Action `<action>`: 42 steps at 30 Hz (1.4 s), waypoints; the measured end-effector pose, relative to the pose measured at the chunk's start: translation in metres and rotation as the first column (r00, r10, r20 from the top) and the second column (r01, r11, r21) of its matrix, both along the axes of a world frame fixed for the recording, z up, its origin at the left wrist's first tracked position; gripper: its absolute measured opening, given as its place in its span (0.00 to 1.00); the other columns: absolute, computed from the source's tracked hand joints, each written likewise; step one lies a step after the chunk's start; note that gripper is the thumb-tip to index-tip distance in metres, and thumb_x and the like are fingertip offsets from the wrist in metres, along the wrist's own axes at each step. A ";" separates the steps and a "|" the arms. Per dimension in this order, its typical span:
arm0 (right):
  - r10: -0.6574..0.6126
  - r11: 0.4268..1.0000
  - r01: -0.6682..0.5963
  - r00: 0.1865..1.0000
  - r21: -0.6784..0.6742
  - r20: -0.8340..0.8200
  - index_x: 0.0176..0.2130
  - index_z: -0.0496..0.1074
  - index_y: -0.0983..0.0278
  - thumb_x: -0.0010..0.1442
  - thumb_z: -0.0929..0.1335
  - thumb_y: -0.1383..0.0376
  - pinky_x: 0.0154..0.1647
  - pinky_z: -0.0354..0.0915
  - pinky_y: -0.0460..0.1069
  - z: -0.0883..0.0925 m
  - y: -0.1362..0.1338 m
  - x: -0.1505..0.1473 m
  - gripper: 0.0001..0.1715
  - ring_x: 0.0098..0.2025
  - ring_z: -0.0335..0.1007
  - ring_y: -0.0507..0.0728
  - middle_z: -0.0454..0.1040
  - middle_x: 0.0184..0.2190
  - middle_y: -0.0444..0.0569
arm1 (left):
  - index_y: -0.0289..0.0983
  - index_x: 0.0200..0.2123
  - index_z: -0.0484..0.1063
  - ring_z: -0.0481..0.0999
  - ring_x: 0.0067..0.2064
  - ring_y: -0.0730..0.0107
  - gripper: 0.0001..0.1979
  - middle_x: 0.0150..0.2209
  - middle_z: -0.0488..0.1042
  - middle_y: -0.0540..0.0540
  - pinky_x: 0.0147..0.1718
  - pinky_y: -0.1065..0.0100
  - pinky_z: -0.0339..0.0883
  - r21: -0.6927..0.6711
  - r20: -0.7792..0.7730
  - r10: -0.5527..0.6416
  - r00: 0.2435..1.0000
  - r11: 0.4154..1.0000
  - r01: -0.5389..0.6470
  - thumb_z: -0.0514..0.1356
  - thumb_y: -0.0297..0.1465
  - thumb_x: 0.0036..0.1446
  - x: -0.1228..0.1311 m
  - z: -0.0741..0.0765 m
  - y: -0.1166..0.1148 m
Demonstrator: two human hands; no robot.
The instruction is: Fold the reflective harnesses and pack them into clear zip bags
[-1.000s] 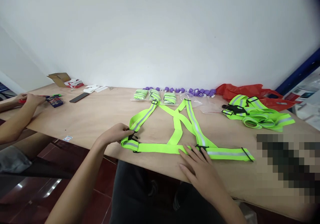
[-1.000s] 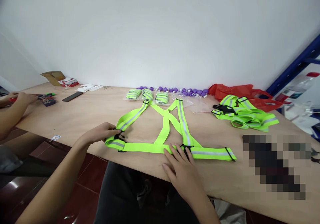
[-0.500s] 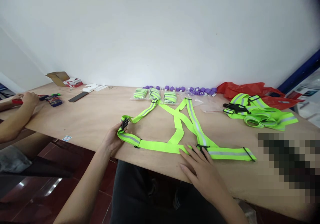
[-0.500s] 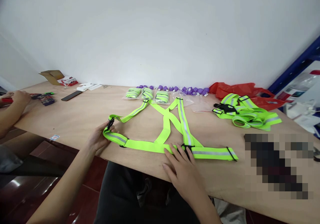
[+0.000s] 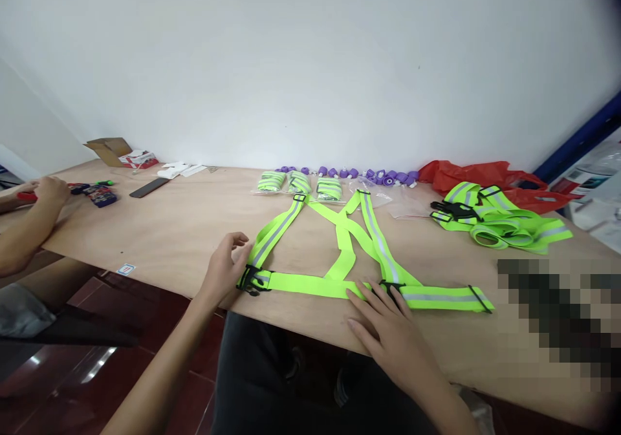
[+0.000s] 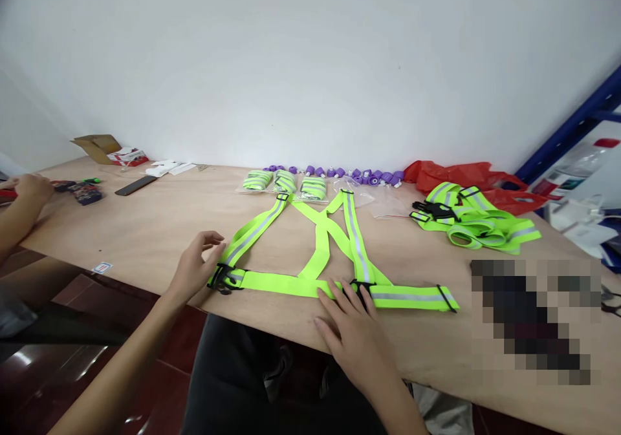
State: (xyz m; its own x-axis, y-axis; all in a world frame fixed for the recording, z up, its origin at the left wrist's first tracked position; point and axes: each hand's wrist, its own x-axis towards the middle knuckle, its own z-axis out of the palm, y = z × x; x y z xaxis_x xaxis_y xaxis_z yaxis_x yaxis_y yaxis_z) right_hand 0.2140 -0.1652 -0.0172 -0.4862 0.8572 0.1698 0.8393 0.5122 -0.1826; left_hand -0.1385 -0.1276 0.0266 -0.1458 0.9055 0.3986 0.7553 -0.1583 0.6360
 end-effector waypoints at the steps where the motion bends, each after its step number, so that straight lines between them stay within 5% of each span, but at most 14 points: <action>1: -0.001 1.000 0.001 1.000 -0.004 -0.002 0.63 0.67 0.55 0.68 0.61 0.52 0.64 0.55 0.70 0.000 0.000 0.000 0.28 0.67 0.58 0.68 0.65 0.65 0.49 | 0.39 0.45 0.66 0.75 0.48 0.59 0.11 0.45 0.73 0.42 0.49 0.60 0.68 0.082 -0.043 0.006 0.999 0.997 -0.002 0.54 0.39 0.64 -0.001 0.001 -0.004; 4: -0.007 1.000 0.006 1.000 -0.015 -0.010 0.63 0.67 0.55 0.68 0.61 0.52 0.65 0.55 0.70 0.001 0.000 0.000 0.28 0.67 0.58 0.68 0.65 0.65 0.49 | 0.40 0.41 0.67 0.74 0.48 0.58 0.05 0.43 0.74 0.42 0.48 0.60 0.68 0.201 -0.213 -0.095 0.972 0.970 0.139 0.57 0.34 0.64 -0.009 0.010 -0.022; 8: -0.008 1.000 0.008 1.000 -0.017 -0.012 0.63 0.67 0.55 0.68 0.61 0.52 0.65 0.54 0.70 0.000 0.000 0.000 0.27 0.67 0.58 0.67 0.65 0.65 0.49 | 0.41 0.45 0.72 0.73 0.53 0.55 0.07 0.48 0.76 0.41 0.52 0.57 0.67 0.021 -0.427 -0.312 0.849 0.935 0.354 0.59 0.34 0.64 -0.025 0.019 -0.044; 13: 0.000 1.000 0.000 1.000 -0.025 -0.021 0.63 0.67 0.55 0.68 0.61 0.52 0.65 0.54 0.70 0.000 0.000 0.000 0.27 0.68 0.57 0.67 0.65 0.65 0.49 | 0.46 0.61 0.67 0.64 0.64 0.49 0.22 0.65 0.64 0.42 0.59 0.54 0.64 -0.196 -0.507 -0.396 0.766 0.918 0.345 0.57 0.41 0.66 -0.043 0.012 -0.053; 17: -0.015 0.999 0.014 0.999 -0.039 -0.033 0.63 0.67 0.54 0.68 0.62 0.52 0.65 0.54 0.70 0.000 0.000 0.000 0.27 0.67 0.58 0.68 0.65 0.65 0.49 | 0.47 0.65 0.63 0.73 0.57 0.54 0.22 0.61 0.69 0.43 0.52 0.60 0.70 -0.311 -0.479 -0.452 0.752 0.889 0.337 0.51 0.38 0.70 -0.049 0.003 -0.047; 26: -0.024 0.997 0.022 1.000 -0.073 -0.018 0.63 0.67 0.54 0.68 0.61 0.52 0.67 0.52 0.70 0.000 0.000 0.000 0.27 0.69 0.54 0.67 0.63 0.66 0.47 | 0.47 0.63 0.66 0.74 0.51 0.54 0.21 0.53 0.74 0.42 0.50 0.56 0.69 -0.274 -0.562 -0.490 0.666 0.871 0.409 0.55 0.40 0.68 -0.030 0.001 -0.028; 31: -0.024 0.996 0.023 1.000 -0.081 -0.014 0.63 0.66 0.54 0.67 0.62 0.52 0.66 0.52 0.70 -0.001 0.001 0.000 0.28 0.69 0.55 0.68 0.63 0.66 0.49 | 0.45 0.57 0.73 0.75 0.49 0.54 0.19 0.49 0.76 0.41 0.49 0.56 0.69 -0.178 -0.503 -0.455 0.735 0.887 0.426 0.56 0.42 0.67 -0.019 0.002 -0.023; 37: -0.026 0.997 0.024 0.999 -0.071 -0.030 0.63 0.66 0.53 0.67 0.62 0.51 0.66 0.52 0.70 -0.003 0.002 0.001 0.28 0.69 0.55 0.67 0.64 0.66 0.48 | 0.42 0.57 0.73 0.78 0.46 0.60 0.19 0.47 0.77 0.42 0.43 0.65 0.70 -0.095 -0.162 -0.336 0.928 0.941 0.324 0.51 0.39 0.69 -0.011 0.004 -0.025; 42: -0.038 0.995 0.036 0.999 -0.093 -0.016 0.64 0.66 0.53 0.67 0.62 0.51 0.67 0.52 0.70 -0.001 0.001 0.000 0.28 0.69 0.55 0.67 0.64 0.66 0.48 | 0.38 0.56 0.74 0.78 0.45 0.60 0.19 0.45 0.78 0.43 0.42 0.66 0.70 0.061 0.087 -0.193 0.977 0.980 0.188 0.54 0.39 0.68 0.012 0.001 -0.018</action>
